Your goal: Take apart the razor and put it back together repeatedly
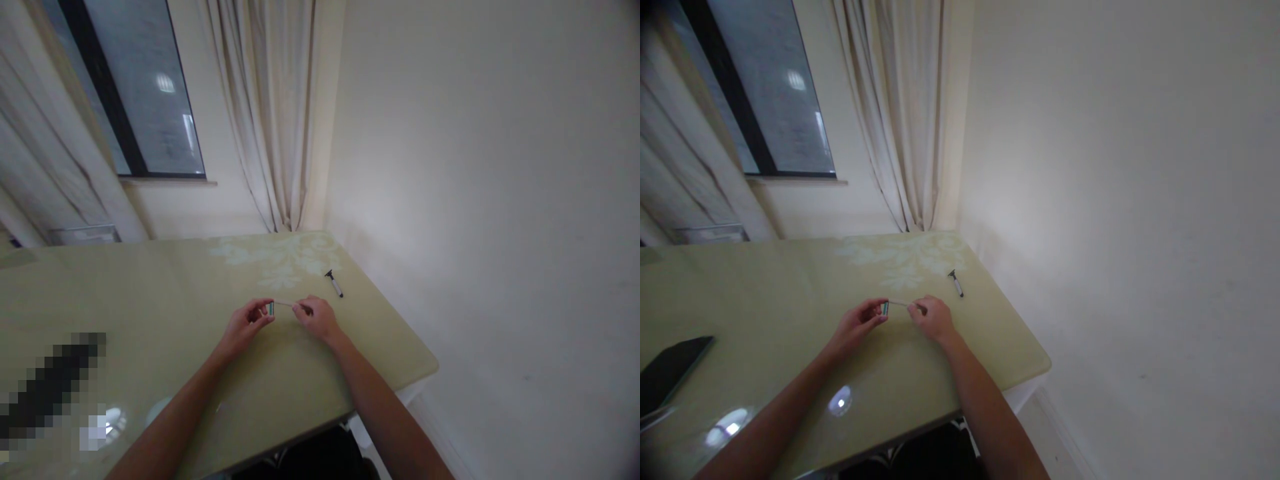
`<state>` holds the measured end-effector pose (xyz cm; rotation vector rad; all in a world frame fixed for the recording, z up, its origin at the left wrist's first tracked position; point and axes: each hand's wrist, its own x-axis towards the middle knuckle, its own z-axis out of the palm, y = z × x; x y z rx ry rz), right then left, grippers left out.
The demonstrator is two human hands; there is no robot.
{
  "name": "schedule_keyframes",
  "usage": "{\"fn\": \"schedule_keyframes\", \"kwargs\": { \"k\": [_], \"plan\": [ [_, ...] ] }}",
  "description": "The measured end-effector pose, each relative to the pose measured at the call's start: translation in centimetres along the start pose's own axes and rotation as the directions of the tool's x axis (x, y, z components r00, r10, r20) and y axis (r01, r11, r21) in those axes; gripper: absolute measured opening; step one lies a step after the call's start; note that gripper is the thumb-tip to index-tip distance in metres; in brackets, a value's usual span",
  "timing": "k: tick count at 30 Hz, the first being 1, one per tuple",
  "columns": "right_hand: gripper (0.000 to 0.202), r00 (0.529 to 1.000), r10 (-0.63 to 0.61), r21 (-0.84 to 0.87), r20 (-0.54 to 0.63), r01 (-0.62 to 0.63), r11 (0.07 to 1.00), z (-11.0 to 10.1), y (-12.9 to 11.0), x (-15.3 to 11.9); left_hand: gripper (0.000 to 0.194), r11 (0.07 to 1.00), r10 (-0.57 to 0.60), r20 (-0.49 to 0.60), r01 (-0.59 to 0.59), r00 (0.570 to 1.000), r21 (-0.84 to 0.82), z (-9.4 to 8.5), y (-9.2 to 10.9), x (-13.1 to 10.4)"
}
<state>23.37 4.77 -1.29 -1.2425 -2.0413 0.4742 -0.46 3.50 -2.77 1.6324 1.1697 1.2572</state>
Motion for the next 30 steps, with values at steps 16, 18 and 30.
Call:
{"fn": "schedule_keyframes", "kwargs": {
  "k": [16,18,30],
  "plan": [
    [0.028,1.000,-0.012,-0.007,-0.004,0.012,1.000,0.35,-0.45,-0.10,0.047,0.999,0.035,-0.046,-0.033,0.998,0.038,-0.09,-0.19,0.13],
    [0.030,0.998,0.045,-0.038,-0.031,-0.046,0.998,0.46,-0.41,-0.08,0.045,0.998,0.038,-0.063,-0.035,0.997,0.051,-0.07,-0.14,0.11],
    [0.032,0.999,0.007,0.006,-0.036,-0.007,1.000,0.59,-0.31,-0.05,0.041,0.993,0.078,-0.089,-0.069,0.993,0.099,0.13,0.64,0.01]
  ]
}}
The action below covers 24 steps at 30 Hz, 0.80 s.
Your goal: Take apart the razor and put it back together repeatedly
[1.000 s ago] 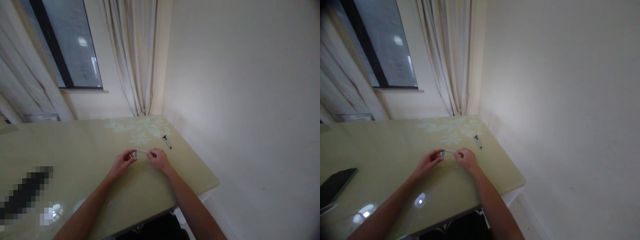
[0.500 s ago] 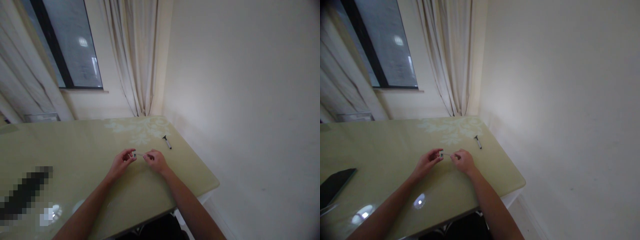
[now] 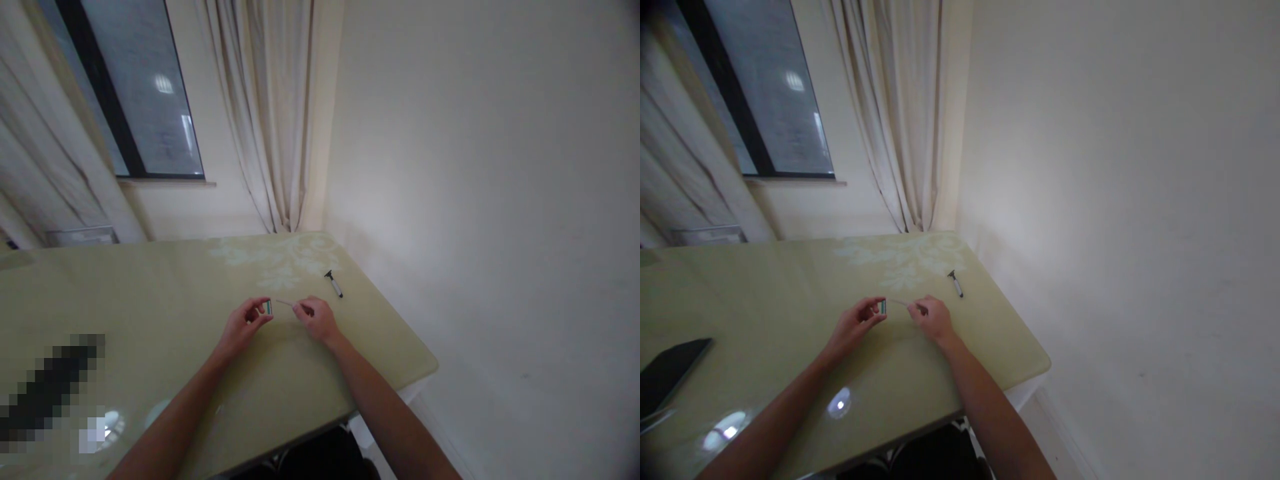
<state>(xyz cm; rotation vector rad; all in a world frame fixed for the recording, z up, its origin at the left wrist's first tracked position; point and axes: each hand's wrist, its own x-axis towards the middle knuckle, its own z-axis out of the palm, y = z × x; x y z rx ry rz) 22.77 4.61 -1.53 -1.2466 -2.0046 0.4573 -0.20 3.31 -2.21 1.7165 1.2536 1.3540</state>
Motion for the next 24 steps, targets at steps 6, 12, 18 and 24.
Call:
{"fn": "schedule_keyframes", "kwargs": {
  "k": [6,12,18,24],
  "plan": [
    [0.033,0.998,0.051,0.009,-0.043,-0.050,0.999,0.74,-0.59,0.01,0.040,0.999,0.030,-0.008,-0.029,1.000,0.031,-0.05,-0.09,-0.05],
    [0.029,0.999,-0.048,0.073,0.003,0.048,0.996,0.60,-0.73,-0.11,0.039,0.996,0.076,-0.035,-0.074,0.996,0.048,0.05,0.15,-0.09],
    [0.029,0.998,0.046,0.004,-0.043,-0.045,0.999,0.48,-0.91,-0.16,0.035,0.993,0.092,-0.013,-0.091,0.996,0.071,0.11,-0.14,-0.13],
    [0.027,1.000,-0.024,0.050,0.014,0.023,0.998,0.42,-0.79,-0.20,0.037,0.992,0.106,-0.037,-0.103,0.994,0.078,0.05,-0.10,-0.07]
  ]
}}
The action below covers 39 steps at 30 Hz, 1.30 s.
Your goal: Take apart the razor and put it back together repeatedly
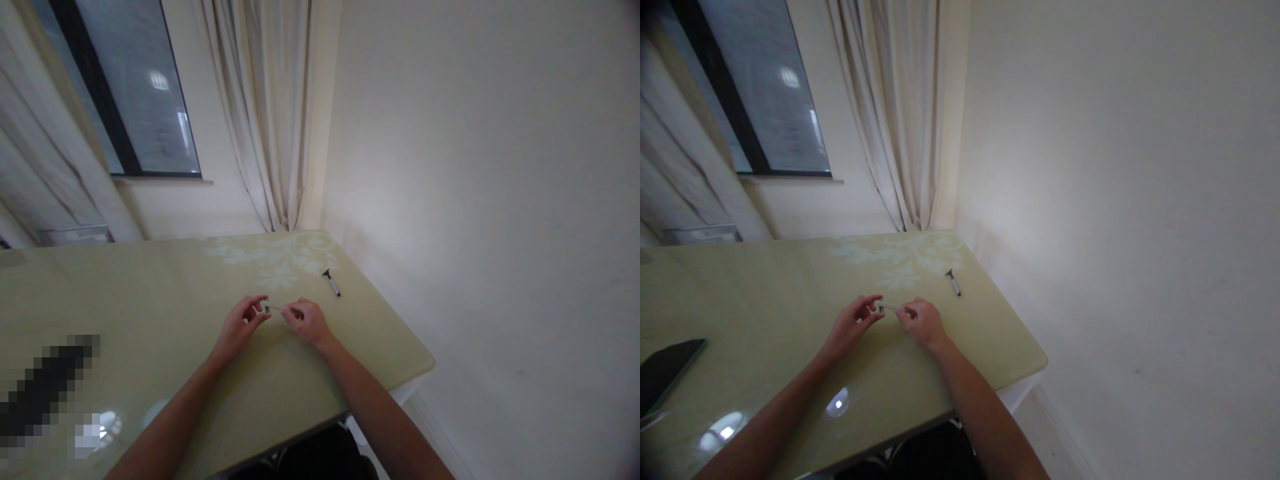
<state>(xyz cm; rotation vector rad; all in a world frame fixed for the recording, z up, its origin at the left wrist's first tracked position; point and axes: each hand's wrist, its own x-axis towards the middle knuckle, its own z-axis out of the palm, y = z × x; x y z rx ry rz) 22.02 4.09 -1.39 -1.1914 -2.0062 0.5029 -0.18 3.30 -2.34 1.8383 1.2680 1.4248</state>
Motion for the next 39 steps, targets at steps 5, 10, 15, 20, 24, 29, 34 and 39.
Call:
{"fn": "schedule_keyframes", "kwargs": {
  "k": [5,10,15,20,24,29,34,39],
  "plan": [
    [0.027,0.999,0.028,-0.018,-0.020,-0.028,0.999,-0.15,0.06,-0.05,0.036,1.000,-0.001,-0.015,0.001,1.000,0.001,0.03,-0.10,0.05],
    [0.029,1.000,0.017,0.019,-0.004,-0.017,1.000,-0.09,0.05,-0.01,0.038,1.000,-0.012,-0.032,0.012,0.999,-0.011,-0.03,-0.15,0.10],
    [0.029,0.999,-0.040,0.064,0.002,0.039,0.997,-0.17,0.36,0.00,0.039,0.999,-0.034,-0.020,0.033,0.999,-0.023,-0.09,-0.01,0.16],
    [0.031,1.000,0.001,0.024,-0.006,0.000,1.000,-0.30,0.28,-0.02,0.039,0.999,-0.029,-0.019,0.029,0.999,-0.028,-0.17,0.30,0.13],
    [0.029,0.999,-0.022,0.030,0.026,0.021,0.999,-0.47,0.10,-0.13,0.037,1.000,-0.008,-0.028,0.008,1.000,-0.012,-0.22,0.49,0.14],
    [0.029,1.000,-0.002,0.010,-0.004,0.002,1.000,-0.38,0.14,-0.08,0.036,1.000,0.009,-0.041,-0.009,0.999,0.007,-0.22,0.51,0.19],
    [0.029,0.998,-0.061,0.048,0.021,0.060,0.997,-0.34,0.24,-0.12,0.036,1.000,0.006,-0.041,-0.005,0.999,0.022,-0.29,0.33,0.24],
    [0.032,1.000,0.000,0.008,-0.006,0.001,1.000,-0.16,-0.06,-0.24,0.036,1.000,0.006,-0.048,-0.006,0.999,0.001,-0.31,0.22,0.22]
  ]
}}
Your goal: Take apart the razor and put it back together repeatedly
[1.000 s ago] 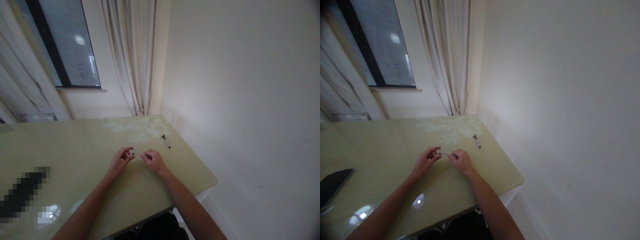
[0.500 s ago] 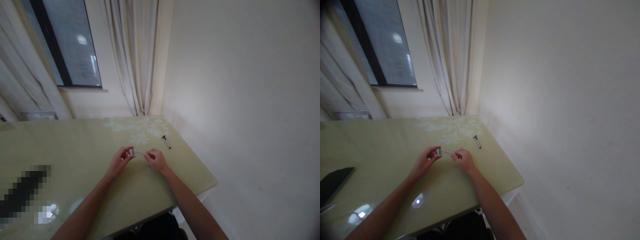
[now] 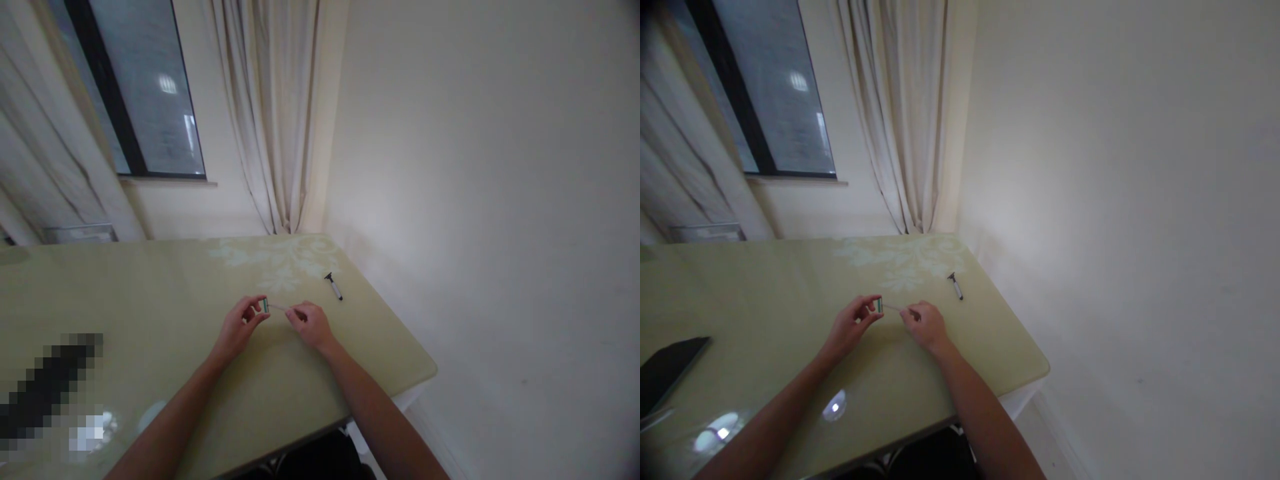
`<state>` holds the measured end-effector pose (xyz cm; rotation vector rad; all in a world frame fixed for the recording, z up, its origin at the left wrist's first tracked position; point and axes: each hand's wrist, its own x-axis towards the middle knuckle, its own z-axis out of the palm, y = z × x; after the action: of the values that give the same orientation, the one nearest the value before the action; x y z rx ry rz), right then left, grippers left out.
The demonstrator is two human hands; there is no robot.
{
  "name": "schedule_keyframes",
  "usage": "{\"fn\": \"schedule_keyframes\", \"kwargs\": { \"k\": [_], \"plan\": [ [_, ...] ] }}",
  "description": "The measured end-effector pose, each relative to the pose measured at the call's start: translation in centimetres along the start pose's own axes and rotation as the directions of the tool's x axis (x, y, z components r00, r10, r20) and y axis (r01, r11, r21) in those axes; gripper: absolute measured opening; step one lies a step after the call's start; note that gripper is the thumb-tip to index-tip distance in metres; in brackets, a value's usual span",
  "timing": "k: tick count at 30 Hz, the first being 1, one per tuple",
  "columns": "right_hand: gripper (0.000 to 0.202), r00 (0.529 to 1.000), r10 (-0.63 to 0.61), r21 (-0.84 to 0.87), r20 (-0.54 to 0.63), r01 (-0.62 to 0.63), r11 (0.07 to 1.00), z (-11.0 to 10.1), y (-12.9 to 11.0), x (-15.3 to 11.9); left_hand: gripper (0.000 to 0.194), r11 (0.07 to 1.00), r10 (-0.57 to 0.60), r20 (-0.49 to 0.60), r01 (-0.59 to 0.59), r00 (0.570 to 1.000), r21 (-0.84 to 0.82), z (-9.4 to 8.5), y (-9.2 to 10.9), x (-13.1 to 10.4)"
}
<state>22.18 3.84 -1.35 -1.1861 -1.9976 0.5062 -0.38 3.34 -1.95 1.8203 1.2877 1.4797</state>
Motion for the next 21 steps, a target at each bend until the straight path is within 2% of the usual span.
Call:
{"fn": "schedule_keyframes", "kwargs": {
  "k": [6,10,15,19,21],
  "plan": [
    [0.028,0.999,-0.037,0.024,0.023,0.036,0.999,0.01,0.02,-0.04,0.036,1.000,-0.004,0.003,0.004,1.000,-0.013,-0.03,0.38,0.01],
    [0.031,0.999,0.033,-0.031,-0.027,-0.034,0.999,0.12,-0.08,0.01,0.036,1.000,0.001,0.003,-0.001,1.000,-0.019,-0.01,0.60,-0.03],
    [0.027,1.000,-0.008,0.015,0.013,0.008,1.000,-0.01,-0.15,0.01,0.036,1.000,-0.003,0.004,0.003,1.000,-0.014,0.05,0.57,0.02],
    [0.029,0.997,0.065,-0.038,-0.041,-0.066,0.997,-0.04,-0.07,0.04,0.036,1.000,-0.003,0.002,0.003,1.000,-0.002,-0.02,0.45,0.05],
    [0.029,0.999,0.033,-0.025,-0.027,-0.034,0.999,0.00,0.01,0.02,0.037,1.000,-0.004,0.002,0.004,1.000,0.007,-0.05,0.38,0.04]
  ]
}}
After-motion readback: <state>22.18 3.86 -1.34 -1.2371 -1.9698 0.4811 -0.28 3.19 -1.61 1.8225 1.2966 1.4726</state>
